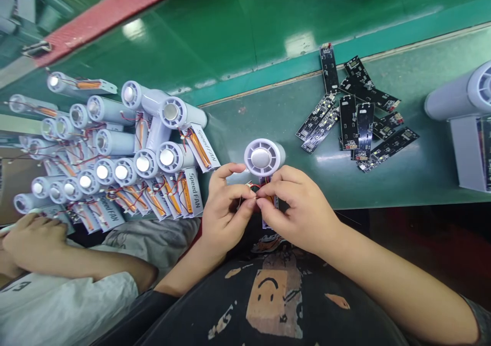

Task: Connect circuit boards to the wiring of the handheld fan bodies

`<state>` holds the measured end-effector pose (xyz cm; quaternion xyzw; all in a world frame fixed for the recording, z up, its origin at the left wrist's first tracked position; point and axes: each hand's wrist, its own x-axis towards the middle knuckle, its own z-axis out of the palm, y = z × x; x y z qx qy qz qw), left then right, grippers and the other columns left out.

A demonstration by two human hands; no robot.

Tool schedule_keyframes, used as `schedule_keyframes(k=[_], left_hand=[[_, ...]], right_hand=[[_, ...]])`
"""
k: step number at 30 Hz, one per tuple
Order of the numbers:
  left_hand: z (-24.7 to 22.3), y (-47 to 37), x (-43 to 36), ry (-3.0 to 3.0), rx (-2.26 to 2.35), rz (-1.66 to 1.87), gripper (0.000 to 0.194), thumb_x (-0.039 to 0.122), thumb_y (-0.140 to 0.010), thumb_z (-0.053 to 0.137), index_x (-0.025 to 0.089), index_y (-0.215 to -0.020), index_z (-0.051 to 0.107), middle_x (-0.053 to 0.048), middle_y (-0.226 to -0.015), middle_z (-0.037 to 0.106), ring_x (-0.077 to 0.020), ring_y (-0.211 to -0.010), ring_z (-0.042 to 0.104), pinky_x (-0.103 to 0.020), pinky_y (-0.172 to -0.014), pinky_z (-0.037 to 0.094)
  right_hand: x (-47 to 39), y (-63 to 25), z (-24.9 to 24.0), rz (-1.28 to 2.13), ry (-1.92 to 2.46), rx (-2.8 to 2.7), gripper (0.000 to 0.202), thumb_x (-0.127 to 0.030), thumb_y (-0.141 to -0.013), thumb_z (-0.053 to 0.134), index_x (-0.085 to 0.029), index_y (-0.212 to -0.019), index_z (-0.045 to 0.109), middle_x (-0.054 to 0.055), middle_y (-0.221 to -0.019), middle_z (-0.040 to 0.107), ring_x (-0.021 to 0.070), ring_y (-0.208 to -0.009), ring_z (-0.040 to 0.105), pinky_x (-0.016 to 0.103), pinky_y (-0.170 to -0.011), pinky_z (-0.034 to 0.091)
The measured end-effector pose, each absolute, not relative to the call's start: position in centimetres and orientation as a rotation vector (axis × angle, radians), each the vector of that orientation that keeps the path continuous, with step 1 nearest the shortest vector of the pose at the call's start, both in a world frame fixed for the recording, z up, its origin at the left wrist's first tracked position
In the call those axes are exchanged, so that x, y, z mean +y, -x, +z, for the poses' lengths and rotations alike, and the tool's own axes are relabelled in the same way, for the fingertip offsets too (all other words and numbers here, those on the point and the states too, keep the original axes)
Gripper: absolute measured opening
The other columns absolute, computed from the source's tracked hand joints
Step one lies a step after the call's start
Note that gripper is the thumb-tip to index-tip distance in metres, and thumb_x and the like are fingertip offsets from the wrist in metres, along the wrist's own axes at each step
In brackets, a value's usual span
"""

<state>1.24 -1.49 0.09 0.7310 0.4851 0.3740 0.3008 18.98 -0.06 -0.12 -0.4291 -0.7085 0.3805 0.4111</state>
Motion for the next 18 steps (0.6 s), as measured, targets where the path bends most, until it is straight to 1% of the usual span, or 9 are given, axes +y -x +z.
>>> schedule_keyframes(k=[2, 3, 4, 6, 8, 10, 13, 16, 18], left_hand=[[-0.1, -1.2, -1.6, -1.931, 1.263, 1.008, 0.008, 0.016, -0.091, 0.06, 0.024, -0.095, 0.06, -0.004, -0.116, 0.054, -0.0213, -0.119, 0.052, -0.036, -0.09, 0.053], [-0.3, -1.3, -1.8, -1.857, 1.247, 1.029, 0.013, 0.017, -0.092, 0.061, 0.025, -0.102, 0.06, -0.004, -0.121, 0.052, -0.0191, -0.111, 0.056, -0.033, -0.084, 0.055], [-0.5, -1.4, -1.9, -1.738, 1.222, 1.059, 0.02, 0.019, -0.092, 0.06, 0.027, -0.11, 0.057, -0.004, -0.124, 0.049, -0.0154, -0.099, 0.06, -0.029, -0.077, 0.057], [-0.9, -1.6, -2.2, -1.444, 1.138, 1.106, 0.029, 0.023, -0.094, 0.059, 0.03, -0.121, 0.05, -0.004, -0.125, 0.046, -0.0066, -0.074, 0.061, -0.021, -0.06, 0.056], [-1.1, -1.7, -2.4, -1.231, 1.059, 1.12, 0.024, 0.025, -0.095, 0.057, 0.028, -0.118, 0.05, -0.003, -0.119, 0.047, -0.0022, -0.062, 0.058, -0.015, -0.049, 0.051], [-1.1, -1.8, -2.4, -1.17, 1.032, 1.115, 0.013, 0.025, -0.096, 0.057, 0.025, -0.109, 0.054, -0.002, -0.113, 0.048, -0.0022, -0.061, 0.06, -0.013, -0.047, 0.05], [-0.7, -1.8, -2.3, -1.189, 1.064, 1.102, 0.009, 0.023, -0.095, 0.057, 0.023, -0.104, 0.057, -0.002, -0.11, 0.05, -0.0022, -0.06, 0.06, -0.013, -0.047, 0.052], [-0.4, -1.7, -2.2, -1.273, 1.107, 1.097, 0.011, 0.019, -0.094, 0.058, 0.022, -0.105, 0.059, -0.002, -0.11, 0.051, -0.002, -0.062, 0.06, -0.013, -0.048, 0.053], [-0.2, -1.8, -2.2, -1.359, 1.131, 1.118, 0.014, 0.016, -0.093, 0.059, 0.022, -0.105, 0.06, -0.002, -0.11, 0.052, -0.0036, -0.067, 0.061, -0.013, -0.05, 0.053]], right_hand=[[0.0, -19.1, 0.0, 1.054, 1.087, -1.776, 0.012, -0.013, -0.086, 0.061, -0.019, -0.081, 0.07, 0.001, -0.075, 0.062, 0.0128, -0.072, 0.06, 0.027, -0.067, 0.05], [0.1, -19.2, 0.1, 1.097, 1.1, -1.766, 0.014, -0.013, -0.087, 0.06, -0.019, -0.079, 0.069, 0.0, -0.074, 0.062, 0.0126, -0.072, 0.06, 0.026, -0.066, 0.05], [0.1, -19.3, 0.3, 1.118, 1.119, -1.756, 0.015, -0.013, -0.087, 0.06, -0.02, -0.076, 0.068, 0.0, -0.072, 0.062, 0.0124, -0.071, 0.06, 0.026, -0.065, 0.049], [0.2, -19.4, 0.5, 1.049, 1.16, -1.766, 0.014, -0.013, -0.086, 0.061, -0.02, -0.074, 0.067, 0.0, -0.072, 0.062, 0.0122, -0.069, 0.059, 0.025, -0.061, 0.048], [0.3, -19.4, 0.8, 0.842, 1.17, -1.845, 0.013, -0.014, -0.086, 0.061, -0.019, -0.076, 0.067, 0.001, -0.072, 0.062, 0.0127, -0.067, 0.058, 0.027, -0.06, 0.047], [0.3, -19.3, 1.0, 0.595, 1.157, -1.953, 0.013, -0.015, -0.088, 0.061, -0.018, -0.077, 0.068, 0.003, -0.072, 0.062, 0.0146, -0.067, 0.056, 0.03, -0.061, 0.046], [0.2, -19.2, 1.2, 0.366, 1.135, -2.077, 0.016, -0.017, -0.09, 0.06, -0.016, -0.076, 0.069, 0.005, -0.071, 0.063, 0.0176, -0.067, 0.054, 0.035, -0.063, 0.044], [0.1, -19.0, 1.3, 0.327, 1.128, -2.11, 0.017, -0.015, -0.09, 0.06, -0.014, -0.076, 0.069, 0.006, -0.071, 0.063, 0.0181, -0.067, 0.054, 0.035, -0.064, 0.044], [0.1, -18.9, 1.3, 0.326, 1.131, -2.114, 0.017, -0.015, -0.09, 0.059, -0.014, -0.076, 0.07, 0.006, -0.072, 0.063, 0.0185, -0.068, 0.054, 0.035, -0.065, 0.045]])
